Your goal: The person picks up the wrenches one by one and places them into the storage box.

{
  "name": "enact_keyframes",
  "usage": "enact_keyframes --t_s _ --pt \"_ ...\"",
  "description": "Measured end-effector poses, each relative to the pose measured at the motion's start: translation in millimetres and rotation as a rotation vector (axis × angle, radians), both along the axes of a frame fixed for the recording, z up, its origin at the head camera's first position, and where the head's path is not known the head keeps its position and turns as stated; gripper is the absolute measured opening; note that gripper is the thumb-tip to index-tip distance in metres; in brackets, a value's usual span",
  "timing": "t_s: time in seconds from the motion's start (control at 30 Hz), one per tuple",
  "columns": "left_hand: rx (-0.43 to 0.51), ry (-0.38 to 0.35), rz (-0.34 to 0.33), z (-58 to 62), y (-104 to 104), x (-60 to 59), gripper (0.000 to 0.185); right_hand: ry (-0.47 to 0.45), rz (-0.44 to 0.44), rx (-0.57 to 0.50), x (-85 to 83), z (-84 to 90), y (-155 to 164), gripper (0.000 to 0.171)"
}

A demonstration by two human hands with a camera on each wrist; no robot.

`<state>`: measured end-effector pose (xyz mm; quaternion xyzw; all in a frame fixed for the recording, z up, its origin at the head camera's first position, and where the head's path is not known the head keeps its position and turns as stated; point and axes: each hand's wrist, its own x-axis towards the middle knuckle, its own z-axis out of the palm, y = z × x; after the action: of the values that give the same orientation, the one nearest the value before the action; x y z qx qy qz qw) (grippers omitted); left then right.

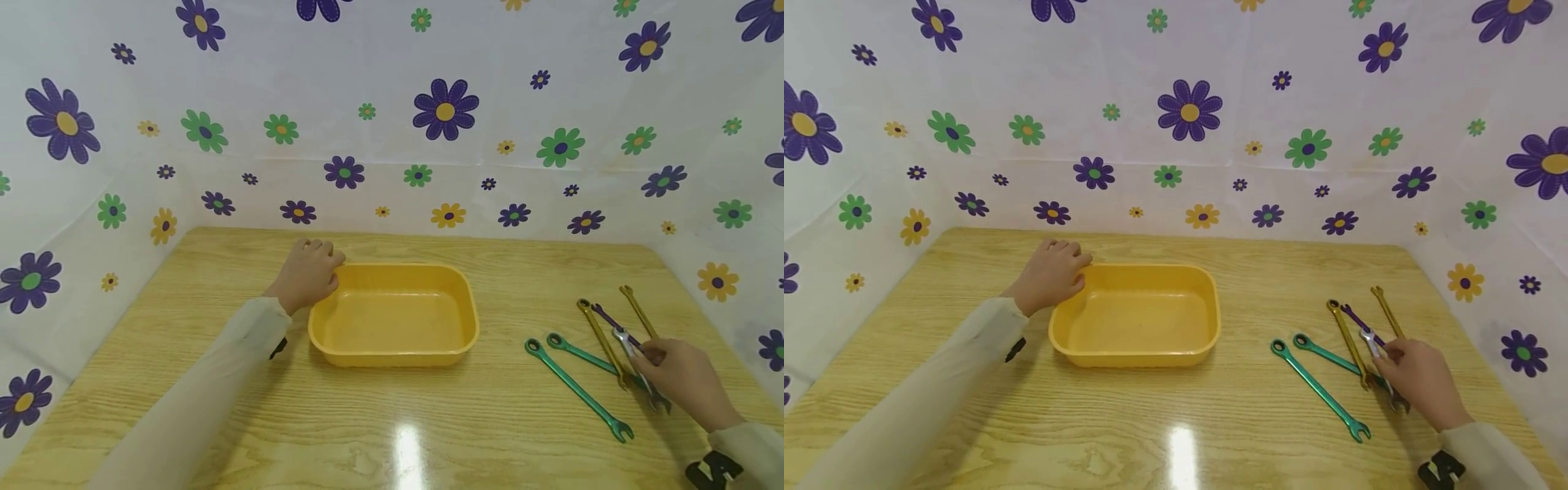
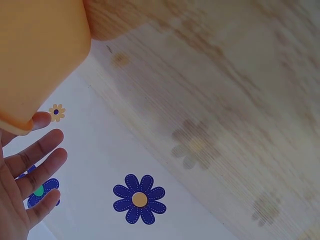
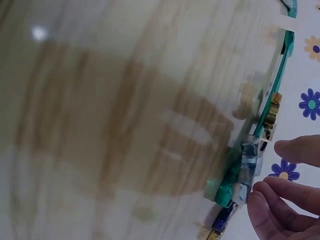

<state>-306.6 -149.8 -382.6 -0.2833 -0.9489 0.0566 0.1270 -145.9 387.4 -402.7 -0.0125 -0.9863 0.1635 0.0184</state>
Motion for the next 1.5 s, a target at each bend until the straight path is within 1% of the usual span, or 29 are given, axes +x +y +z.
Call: enact_keyframes --t_s 0.2,0.37,0.63,0.87,1.07,1.3,1.5 --pt "0.012 0.006 -0.008 -1.6 -0.9 -1.2 0.026 -0.062 -0.031 -0.041 -1.1 -4.5 4.8 0.038" --pt "0.016 0.011 -0.011 -1.9 -1.4 -2.1 0.026 -0.111 -0.047 -0.064 -2.6 -6.8 9.3 0.048" --pt "0.000 0.010 -0.006 -2.2 -0.5 -1.9 0.027 -0.133 -0.060 -0.075 -2.0 -9.0 11.1 0.052" --pt "-0.004 0.017 -0.009 -1.1 -0.7 0.1 0.026 -0.136 -0.083 -0.084 -2.3 -8.1 8.6 0.048" --pt "0.003 0.014 -0.011 -1.6 -1.1 -1.2 0.026 -0.139 -0.097 -0.081 -3.8 -8.0 7.6 0.042" --pt "0.008 0.007 -0.010 -3.3 -1.2 -3.0 0.026 -0.129 -0.089 -0.085 -4.0 -6.5 4.5 0.038" --pt "0.008 0.018 -0.017 -2.7 -1.6 -2.2 0.025 -0.146 -0.077 -0.082 -4.5 -2.8 2.5 0.037"
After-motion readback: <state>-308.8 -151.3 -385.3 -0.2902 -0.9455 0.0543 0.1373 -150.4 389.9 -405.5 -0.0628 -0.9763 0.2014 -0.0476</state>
